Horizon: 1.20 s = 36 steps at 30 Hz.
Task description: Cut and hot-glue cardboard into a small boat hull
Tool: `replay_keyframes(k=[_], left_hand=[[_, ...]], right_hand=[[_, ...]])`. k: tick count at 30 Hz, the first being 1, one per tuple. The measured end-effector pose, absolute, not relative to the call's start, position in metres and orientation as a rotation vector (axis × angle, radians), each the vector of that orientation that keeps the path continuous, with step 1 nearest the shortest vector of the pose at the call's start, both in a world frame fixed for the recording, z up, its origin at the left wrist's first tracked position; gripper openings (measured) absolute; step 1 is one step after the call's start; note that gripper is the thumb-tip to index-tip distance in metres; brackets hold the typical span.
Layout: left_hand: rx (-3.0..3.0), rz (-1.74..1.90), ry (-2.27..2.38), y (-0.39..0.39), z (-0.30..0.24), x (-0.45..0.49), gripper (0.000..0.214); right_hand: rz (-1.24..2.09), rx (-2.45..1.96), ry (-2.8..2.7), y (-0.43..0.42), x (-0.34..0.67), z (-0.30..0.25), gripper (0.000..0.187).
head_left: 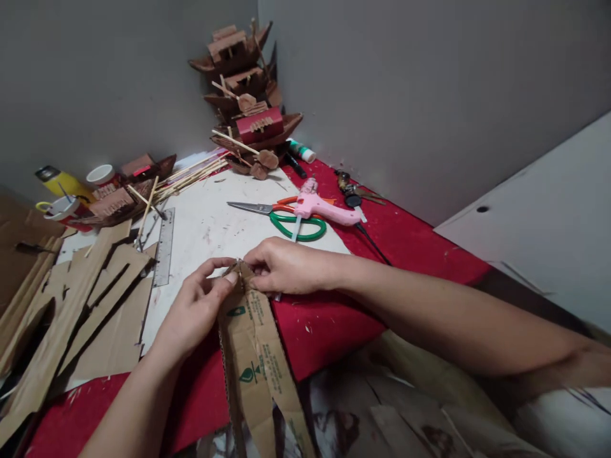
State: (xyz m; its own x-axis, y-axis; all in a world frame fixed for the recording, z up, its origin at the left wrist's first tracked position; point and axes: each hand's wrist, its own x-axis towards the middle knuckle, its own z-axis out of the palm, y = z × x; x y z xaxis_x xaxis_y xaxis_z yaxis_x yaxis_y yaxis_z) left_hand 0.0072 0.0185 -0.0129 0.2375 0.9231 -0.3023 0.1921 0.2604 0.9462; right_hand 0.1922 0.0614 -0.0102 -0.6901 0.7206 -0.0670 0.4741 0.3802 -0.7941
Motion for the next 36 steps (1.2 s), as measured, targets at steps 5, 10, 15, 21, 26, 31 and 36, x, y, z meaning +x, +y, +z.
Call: replay_keyframes(k=[5,10,15,21,26,31,36], left_hand=[[1.077,0.79,1.223,0.02,-0.019,0.008,0.043],[1.069,0.849,1.262,0.019,-0.027,0.009,0.033],[1.11,0.854,1.254,0.019,-0.028,0.01,0.026],[1.172,0.847,1.245,0.016,-0.029,0.012,0.026],[1.172,0.841,1.174,0.013,-0.02,0.011,0.023],[1.135,0.86,1.172,0.01,-0.01,0.011,0.024],[1.272,0.93,1.316,0.008,-0.014,0.011,0.016]], right_hand=[[1.117,-0.938,-2.407,0.059,0.191,-0.02,0.015],[0.656,-0.758,-2.636,0.049,0.191,-0.036,0.013],[-0.016,-0.599,-2.881,0.037,0.193,-0.043,0.025],[0.08,-0.546,-2.893,0.035,0.198,-0.041,0.024],[0.718,-0.72,-2.37,0.04,0.203,-0.036,0.01],[1.467,-1.044,-1.947,0.045,0.202,-0.026,0.015],[1.687,-1.113,-1.912,0.055,0.2,-0.021,0.016]])
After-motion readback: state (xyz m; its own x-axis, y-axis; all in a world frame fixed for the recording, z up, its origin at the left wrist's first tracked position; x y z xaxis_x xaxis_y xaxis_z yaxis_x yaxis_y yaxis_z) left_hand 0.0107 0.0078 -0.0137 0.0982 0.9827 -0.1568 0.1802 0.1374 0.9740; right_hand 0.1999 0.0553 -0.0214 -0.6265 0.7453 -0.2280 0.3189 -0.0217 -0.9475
